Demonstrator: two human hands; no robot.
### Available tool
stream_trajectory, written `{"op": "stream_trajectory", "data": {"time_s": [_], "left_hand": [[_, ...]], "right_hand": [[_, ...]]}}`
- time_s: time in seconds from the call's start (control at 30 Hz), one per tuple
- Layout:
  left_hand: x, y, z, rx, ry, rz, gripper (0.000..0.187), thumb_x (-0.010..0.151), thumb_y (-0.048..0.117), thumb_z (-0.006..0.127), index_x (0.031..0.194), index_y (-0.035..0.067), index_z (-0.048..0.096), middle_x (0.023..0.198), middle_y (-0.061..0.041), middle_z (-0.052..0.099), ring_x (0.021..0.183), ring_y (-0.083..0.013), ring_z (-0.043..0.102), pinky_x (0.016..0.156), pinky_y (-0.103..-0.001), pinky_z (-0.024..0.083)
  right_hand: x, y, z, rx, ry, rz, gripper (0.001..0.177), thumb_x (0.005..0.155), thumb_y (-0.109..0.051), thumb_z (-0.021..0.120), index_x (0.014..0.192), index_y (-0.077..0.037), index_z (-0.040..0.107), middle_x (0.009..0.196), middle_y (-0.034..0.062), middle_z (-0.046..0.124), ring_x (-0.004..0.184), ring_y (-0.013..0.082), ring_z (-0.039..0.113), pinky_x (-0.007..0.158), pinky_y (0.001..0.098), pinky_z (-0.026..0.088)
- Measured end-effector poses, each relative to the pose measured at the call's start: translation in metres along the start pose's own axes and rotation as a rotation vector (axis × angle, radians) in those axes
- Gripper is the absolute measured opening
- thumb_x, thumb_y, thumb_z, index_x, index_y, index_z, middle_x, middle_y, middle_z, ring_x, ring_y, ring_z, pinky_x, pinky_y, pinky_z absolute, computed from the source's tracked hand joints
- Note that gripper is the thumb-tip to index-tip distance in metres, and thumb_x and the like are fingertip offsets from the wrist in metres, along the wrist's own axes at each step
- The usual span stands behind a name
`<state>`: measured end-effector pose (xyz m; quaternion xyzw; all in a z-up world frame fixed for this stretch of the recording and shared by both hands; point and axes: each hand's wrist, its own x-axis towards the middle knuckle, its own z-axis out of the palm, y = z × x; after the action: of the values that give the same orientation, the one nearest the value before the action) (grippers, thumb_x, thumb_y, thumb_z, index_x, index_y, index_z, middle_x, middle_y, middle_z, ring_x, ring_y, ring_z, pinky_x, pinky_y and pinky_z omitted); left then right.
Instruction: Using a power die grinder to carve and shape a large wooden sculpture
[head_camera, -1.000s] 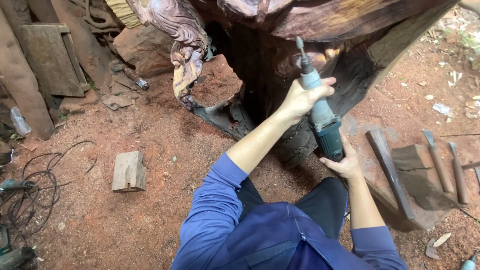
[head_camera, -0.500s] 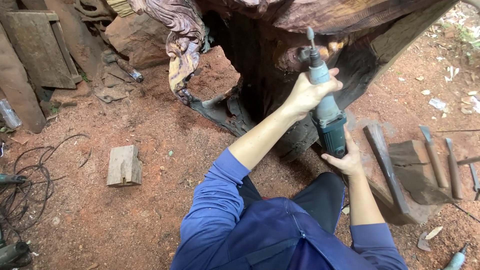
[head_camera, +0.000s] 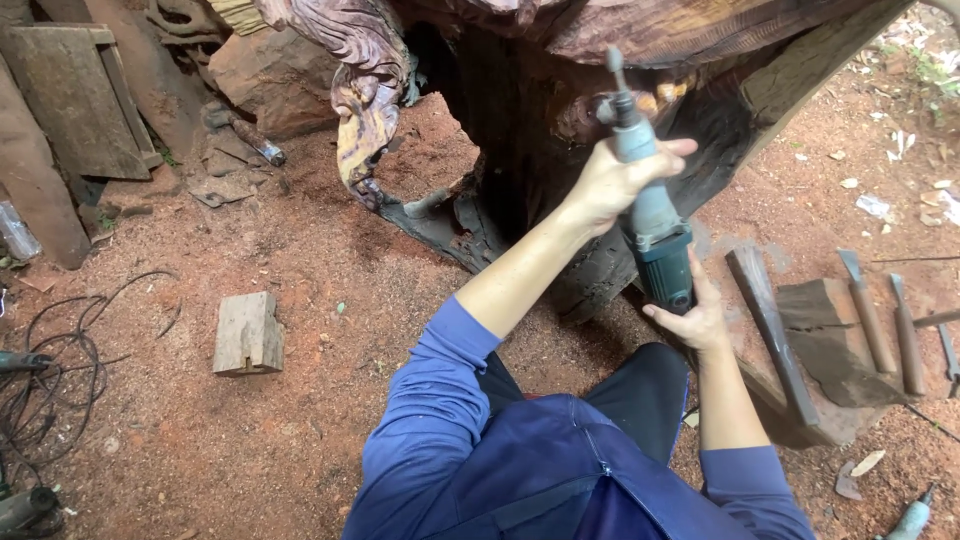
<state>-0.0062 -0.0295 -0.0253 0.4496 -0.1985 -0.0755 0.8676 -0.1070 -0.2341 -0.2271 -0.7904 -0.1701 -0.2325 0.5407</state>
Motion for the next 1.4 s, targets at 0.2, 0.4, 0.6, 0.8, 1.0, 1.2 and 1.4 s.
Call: {"op": "stream_trajectory", "data": {"time_s": [0.2, 0.4, 0.6, 0.8, 1.0, 1.2, 1.4], "left_hand": [[-0.001, 0.01, 0.0, 0.075, -0.003, -0.007, 0.018, 0.076, 0.015, 0.083, 0.083, 0.0, 0.076, 0.116, -0.027, 0.07, 0.113, -0.0344, 0.067, 0.101, -0.047, 0.051], [-0.005, 0.012, -0.011, 0.036, 0.038, 0.023, 0.015, 0.076, 0.013, 0.081, 0.081, 0.0, 0.076, 0.116, -0.028, 0.071, 0.112, -0.0363, 0.068, 0.103, -0.049, 0.05], [0.001, 0.017, 0.0, 0.061, 0.027, 0.071, 0.018, 0.077, 0.016, 0.083, 0.083, -0.001, 0.077, 0.107, -0.023, 0.075, 0.104, -0.0289, 0.071, 0.098, -0.043, 0.053], [0.013, 0.008, 0.031, 0.094, 0.014, 0.102, 0.017, 0.076, 0.015, 0.083, 0.083, 0.0, 0.078, 0.099, -0.022, 0.076, 0.097, -0.026, 0.073, 0.094, -0.04, 0.054], [0.022, -0.007, 0.047, 0.198, 0.038, 0.087, 0.023, 0.073, 0.024, 0.086, 0.09, 0.008, 0.083, 0.089, -0.014, 0.079, 0.087, -0.022, 0.075, 0.087, -0.036, 0.056], [0.0, 0.026, 0.034, 0.162, 0.053, 0.069, 0.027, 0.076, 0.026, 0.086, 0.095, 0.006, 0.082, 0.099, -0.014, 0.079, 0.094, -0.0205, 0.074, 0.094, -0.036, 0.052], [0.018, 0.009, 0.011, 0.17, -0.009, 0.074, 0.038, 0.083, 0.018, 0.075, 0.112, -0.002, 0.064, 0.104, -0.018, 0.079, 0.098, -0.0303, 0.076, 0.096, -0.051, 0.06]], "right_hand": [[0.003, 0.001, 0.005, 0.01, 0.017, -0.021, 0.116, 0.055, -0.019, 0.096, 0.159, -0.009, 0.043, 0.137, 0.0224, 0.062, 0.126, 0.0328, 0.059, 0.107, 0.0514, 0.043], [0.013, -0.007, 0.0, 0.032, -0.057, -0.002, 0.116, 0.054, -0.017, 0.096, 0.158, -0.009, 0.045, 0.135, 0.0217, 0.063, 0.125, 0.0334, 0.06, 0.105, 0.0526, 0.045], [0.018, -0.02, -0.004, 0.01, -0.052, 0.005, 0.113, 0.057, -0.018, 0.095, 0.158, -0.009, 0.045, 0.134, 0.0223, 0.063, 0.124, 0.035, 0.06, 0.104, 0.0537, 0.046], [0.015, -0.021, -0.019, -0.029, 0.015, -0.009, 0.117, 0.054, -0.021, 0.097, 0.159, -0.009, 0.046, 0.135, 0.0222, 0.063, 0.124, 0.0317, 0.059, 0.106, 0.0516, 0.043], [0.01, -0.014, -0.041, -0.048, 0.024, 0.005, 0.124, 0.051, -0.02, 0.096, 0.161, -0.009, 0.042, 0.134, 0.0219, 0.061, 0.121, 0.0256, 0.056, 0.107, 0.0519, 0.041], [0.019, -0.021, -0.046, -0.004, -0.035, 0.028, 0.113, 0.053, -0.017, 0.095, 0.157, -0.01, 0.049, 0.132, 0.0175, 0.064, 0.123, 0.0245, 0.058, 0.108, 0.0482, 0.042], [0.025, -0.052, -0.035, 0.078, -0.117, 0.186, 0.113, 0.052, 0.0, 0.079, 0.158, -0.003, 0.039, 0.138, 0.0197, 0.06, 0.12, 0.0307, 0.06, 0.108, 0.0392, 0.045]]}}
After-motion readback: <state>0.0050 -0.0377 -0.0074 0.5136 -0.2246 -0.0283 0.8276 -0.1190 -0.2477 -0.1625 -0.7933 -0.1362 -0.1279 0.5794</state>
